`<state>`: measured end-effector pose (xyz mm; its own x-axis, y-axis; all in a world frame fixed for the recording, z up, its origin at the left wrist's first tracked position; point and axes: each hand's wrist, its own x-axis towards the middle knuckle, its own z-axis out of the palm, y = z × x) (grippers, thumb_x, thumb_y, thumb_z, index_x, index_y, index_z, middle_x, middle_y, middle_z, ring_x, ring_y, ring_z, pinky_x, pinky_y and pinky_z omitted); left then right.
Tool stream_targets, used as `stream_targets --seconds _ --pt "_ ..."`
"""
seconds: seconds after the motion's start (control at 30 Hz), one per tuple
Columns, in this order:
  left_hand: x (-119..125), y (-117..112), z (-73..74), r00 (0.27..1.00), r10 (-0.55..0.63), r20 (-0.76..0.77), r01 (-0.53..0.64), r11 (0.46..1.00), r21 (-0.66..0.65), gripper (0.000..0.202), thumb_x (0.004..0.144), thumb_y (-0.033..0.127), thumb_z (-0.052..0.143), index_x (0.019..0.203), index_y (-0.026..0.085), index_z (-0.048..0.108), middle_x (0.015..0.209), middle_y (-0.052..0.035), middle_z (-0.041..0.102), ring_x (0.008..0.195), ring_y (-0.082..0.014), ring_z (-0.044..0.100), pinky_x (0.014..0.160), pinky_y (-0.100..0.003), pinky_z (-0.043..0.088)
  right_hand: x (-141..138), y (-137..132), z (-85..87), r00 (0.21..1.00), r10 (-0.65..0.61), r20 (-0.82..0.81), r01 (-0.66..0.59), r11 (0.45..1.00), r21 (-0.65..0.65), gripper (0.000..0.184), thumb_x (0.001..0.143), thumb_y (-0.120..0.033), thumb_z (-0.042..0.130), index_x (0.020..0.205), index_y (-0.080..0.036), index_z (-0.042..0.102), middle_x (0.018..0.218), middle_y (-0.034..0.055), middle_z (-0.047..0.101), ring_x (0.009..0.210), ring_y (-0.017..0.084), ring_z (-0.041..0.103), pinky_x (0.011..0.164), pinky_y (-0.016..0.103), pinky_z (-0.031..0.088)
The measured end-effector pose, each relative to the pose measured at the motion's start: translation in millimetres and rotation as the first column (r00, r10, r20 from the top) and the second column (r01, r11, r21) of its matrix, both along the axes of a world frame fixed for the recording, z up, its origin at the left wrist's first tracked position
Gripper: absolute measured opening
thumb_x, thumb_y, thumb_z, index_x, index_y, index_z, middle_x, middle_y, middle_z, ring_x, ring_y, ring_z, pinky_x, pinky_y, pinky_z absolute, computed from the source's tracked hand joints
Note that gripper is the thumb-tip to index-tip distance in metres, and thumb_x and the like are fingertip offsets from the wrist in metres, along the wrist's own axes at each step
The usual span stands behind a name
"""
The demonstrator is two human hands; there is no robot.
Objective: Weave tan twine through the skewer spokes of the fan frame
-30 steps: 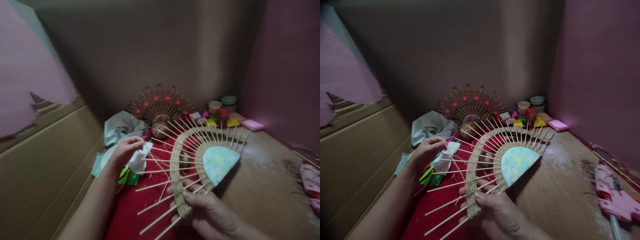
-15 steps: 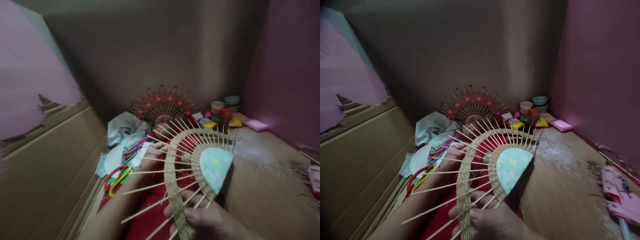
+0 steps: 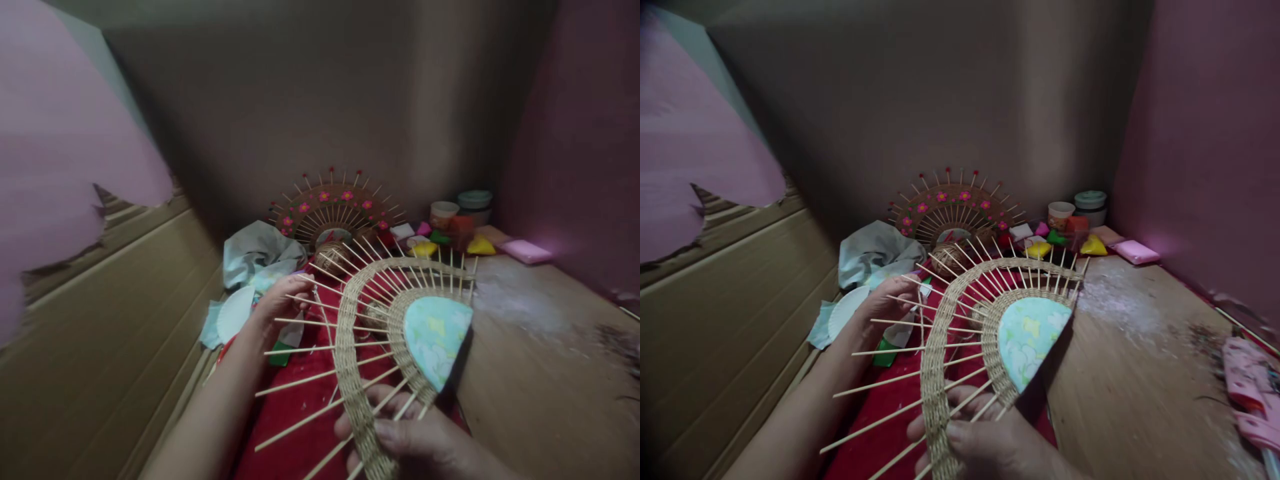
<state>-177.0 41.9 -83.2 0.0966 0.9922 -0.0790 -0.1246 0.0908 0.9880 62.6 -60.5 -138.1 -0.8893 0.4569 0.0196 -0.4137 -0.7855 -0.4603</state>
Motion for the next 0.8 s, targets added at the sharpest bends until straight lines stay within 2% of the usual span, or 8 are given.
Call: stream_targets --seconds 0.1,0.23,0.37,0.47,0.6,0.8 --pt "-11 -3 2.0 0.998 -0.045 0.038 0.046 0.999 -0.027 0.022 0.066 0.030 0.069 0.061 0.012 0.056 0.041 0.0060 0.040 0.040 -0.0062 0.040 0.051 -0.023 0.041 -1 0 -0.4 1.000 -0.006 0.014 0.006 1.000 0.000 0.036 0.072 -0.015 0.066 0.106 -0.009 0.057 0.105 0.0109 0.063 0.086 0.019 0.063 0.071 0.029 0.044" --pt "-19 -6 6.6 0.999 -0.044 0.025 0.043 0.999 0.004 0.019 0.067 0.028 0.069 0.066 0.012 0.060 0.046 0.0019 0.050 0.046 -0.0089 0.048 0.059 -0.027 0.046 -4 -3 -5.4 0.998 -0.056 -0.008 0.055 0.997 -0.057 0.039 0.071 -0.014 0.066 0.108 -0.011 0.055 0.101 0.0091 0.064 0.081 0.017 0.063 0.072 0.032 0.046" --pt "-22 -5 12.8 0.999 0.037 -0.037 -0.032 0.993 0.117 0.017 0.064 0.025 0.073 0.063 0.011 0.063 0.055 -0.0037 0.060 0.052 -0.0111 0.055 0.055 -0.022 0.043 -5 -7 -10.1 0.998 -0.052 -0.024 0.050 0.994 -0.093 0.045 0.069 -0.014 0.067 0.112 -0.012 0.053 0.099 0.0081 0.065 0.082 0.017 0.063 0.074 0.032 0.045" --pt "-22 -4 14.9 0.990 0.127 -0.055 -0.110 0.964 0.240 0.011 0.062 0.019 0.075 0.063 0.012 0.065 0.056 -0.0004 0.060 0.051 -0.0082 0.052 0.051 -0.019 0.039 -4 -5 -8.5 0.999 -0.043 -0.006 0.043 0.996 -0.072 0.045 0.069 -0.015 0.068 0.111 -0.011 0.054 0.100 0.0094 0.064 0.082 0.018 0.064 0.072 0.030 0.045" --pt "-20 -3 13.7 0.969 0.224 -0.106 -0.166 0.906 0.390 0.008 0.061 0.016 0.074 0.062 0.014 0.066 0.060 0.0022 0.057 0.050 -0.0064 0.048 0.048 -0.018 0.037 -3 -1 -4.1 1.000 -0.014 0.007 0.014 0.999 -0.038 0.038 0.069 -0.015 0.068 0.105 -0.009 0.058 0.101 0.0098 0.064 0.081 0.017 0.064 0.075 0.030 0.044" --pt "-11 -2 19.7 0.968 0.222 -0.114 -0.153 0.890 0.430 0.009 0.063 0.021 0.072 0.062 0.014 0.066 0.079 -0.0019 0.063 0.050 -0.0049 0.047 0.046 -0.019 0.036 -5 -2 -9.2 0.998 -0.036 -0.060 0.032 0.997 -0.068 0.046 0.067 -0.015 0.068 0.111 -0.010 0.055 0.098 0.0081 0.065 0.078 0.015 0.064 0.073 0.027 0.044"
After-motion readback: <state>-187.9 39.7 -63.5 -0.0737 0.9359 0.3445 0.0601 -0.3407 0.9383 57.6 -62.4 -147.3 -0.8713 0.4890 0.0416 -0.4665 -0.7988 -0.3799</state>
